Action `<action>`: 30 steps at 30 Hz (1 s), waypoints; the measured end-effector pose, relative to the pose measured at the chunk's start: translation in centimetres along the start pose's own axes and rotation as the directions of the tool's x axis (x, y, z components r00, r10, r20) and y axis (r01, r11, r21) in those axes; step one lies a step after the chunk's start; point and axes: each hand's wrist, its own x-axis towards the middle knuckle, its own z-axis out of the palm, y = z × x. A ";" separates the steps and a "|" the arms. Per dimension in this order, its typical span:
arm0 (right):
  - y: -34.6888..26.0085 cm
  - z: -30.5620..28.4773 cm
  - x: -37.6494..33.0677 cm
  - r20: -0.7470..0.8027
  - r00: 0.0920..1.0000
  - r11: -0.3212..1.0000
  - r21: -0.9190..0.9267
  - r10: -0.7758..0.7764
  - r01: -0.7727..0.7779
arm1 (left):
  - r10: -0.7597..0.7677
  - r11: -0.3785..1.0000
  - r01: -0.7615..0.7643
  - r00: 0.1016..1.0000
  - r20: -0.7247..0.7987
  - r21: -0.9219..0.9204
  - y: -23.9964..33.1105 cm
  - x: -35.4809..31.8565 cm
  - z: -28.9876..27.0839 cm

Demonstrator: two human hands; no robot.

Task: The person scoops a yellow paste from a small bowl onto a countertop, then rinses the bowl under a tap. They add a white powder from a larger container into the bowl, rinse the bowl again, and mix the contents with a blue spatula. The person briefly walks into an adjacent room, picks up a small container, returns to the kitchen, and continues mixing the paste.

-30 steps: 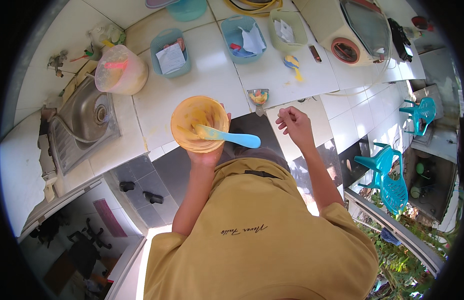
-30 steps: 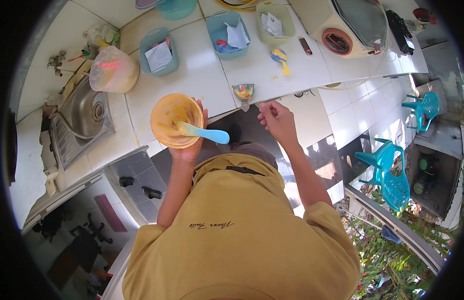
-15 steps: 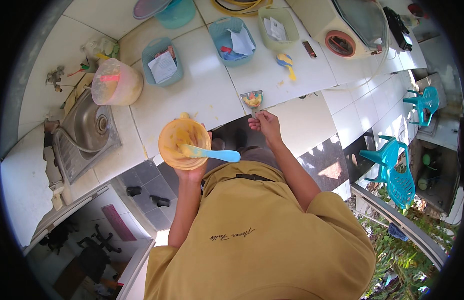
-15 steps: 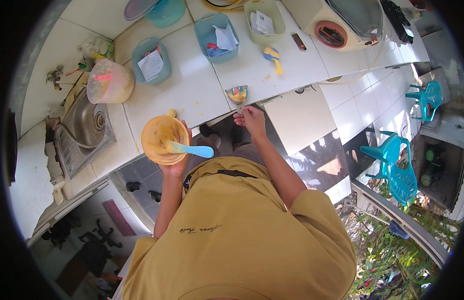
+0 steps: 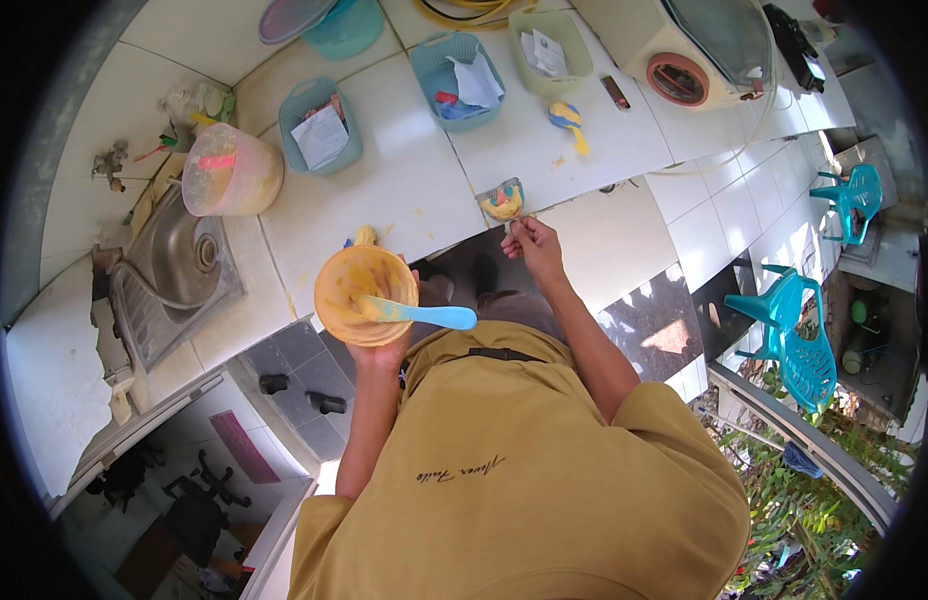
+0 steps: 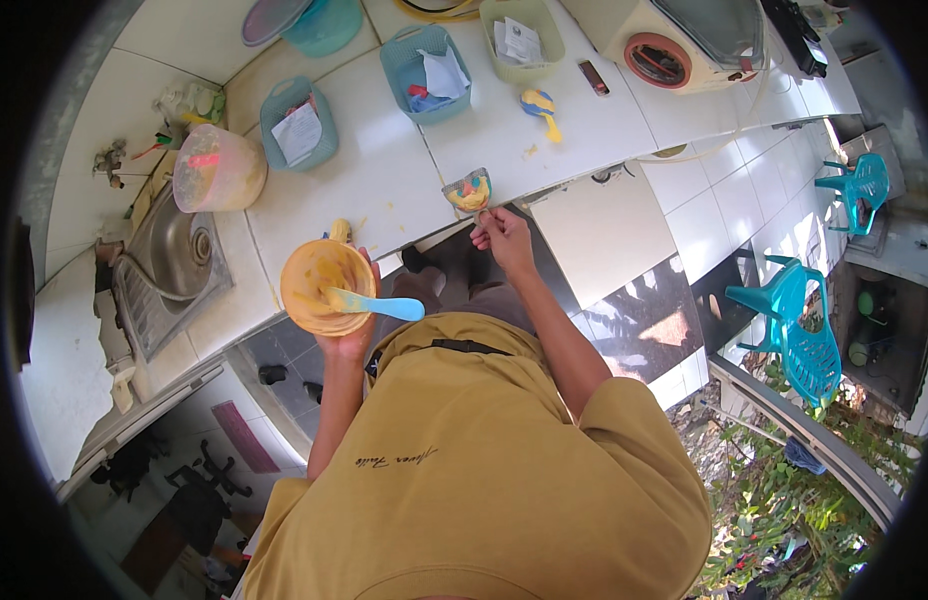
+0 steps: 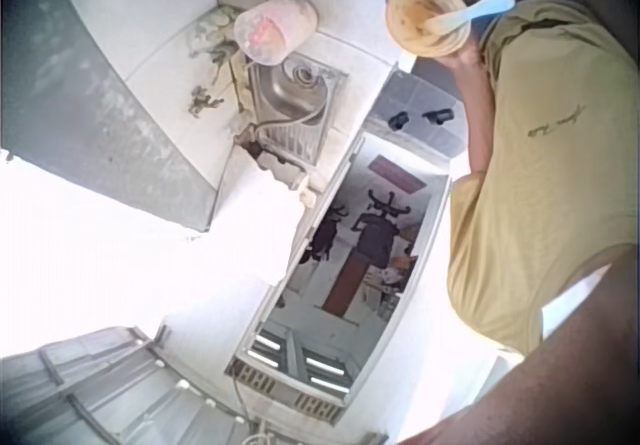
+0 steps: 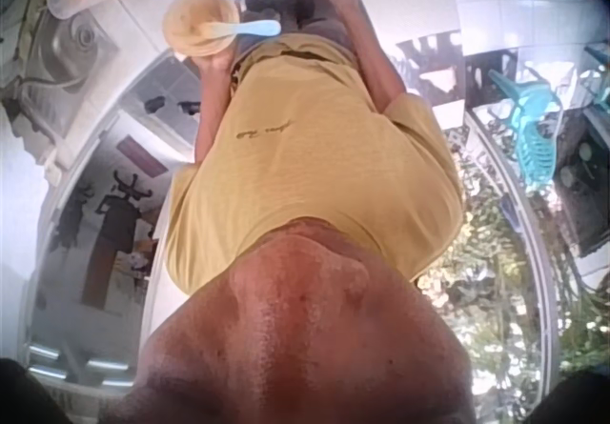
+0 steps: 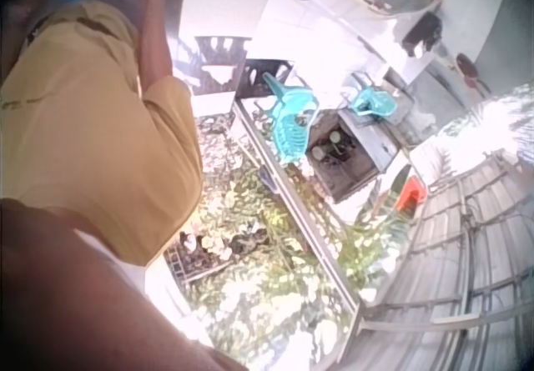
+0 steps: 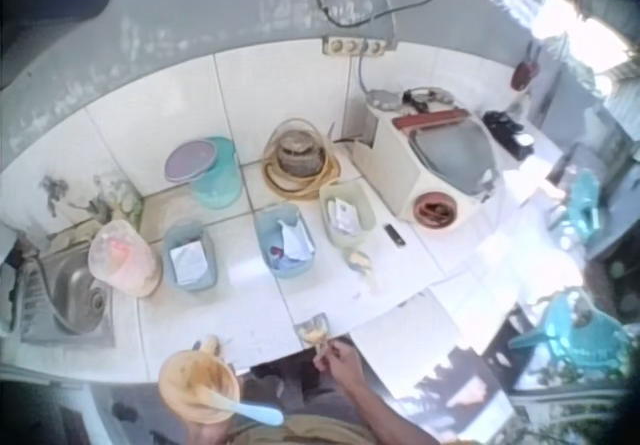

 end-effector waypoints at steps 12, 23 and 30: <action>0.3 0.5 -0.3 0.018 1.000 1.000 0.005 -0.020 0.020 | 0.020 1.000 -0.020 1.000 -0.001 0.024 0.4 -0.6 0.1; -0.2 0.8 -0.2 -0.010 1.000 1.000 0.011 -0.029 0.029 | 0.040 0.999 -0.039 0.998 -0.037 0.018 0.7 -1.5 -0.2; -2.5 0.5 -1.9 -0.104 0.984 0.982 -0.107 0.144 -0.155 | 0.017 0.999 -0.016 0.999 -0.046 0.030 0.2 -1.0 -0.5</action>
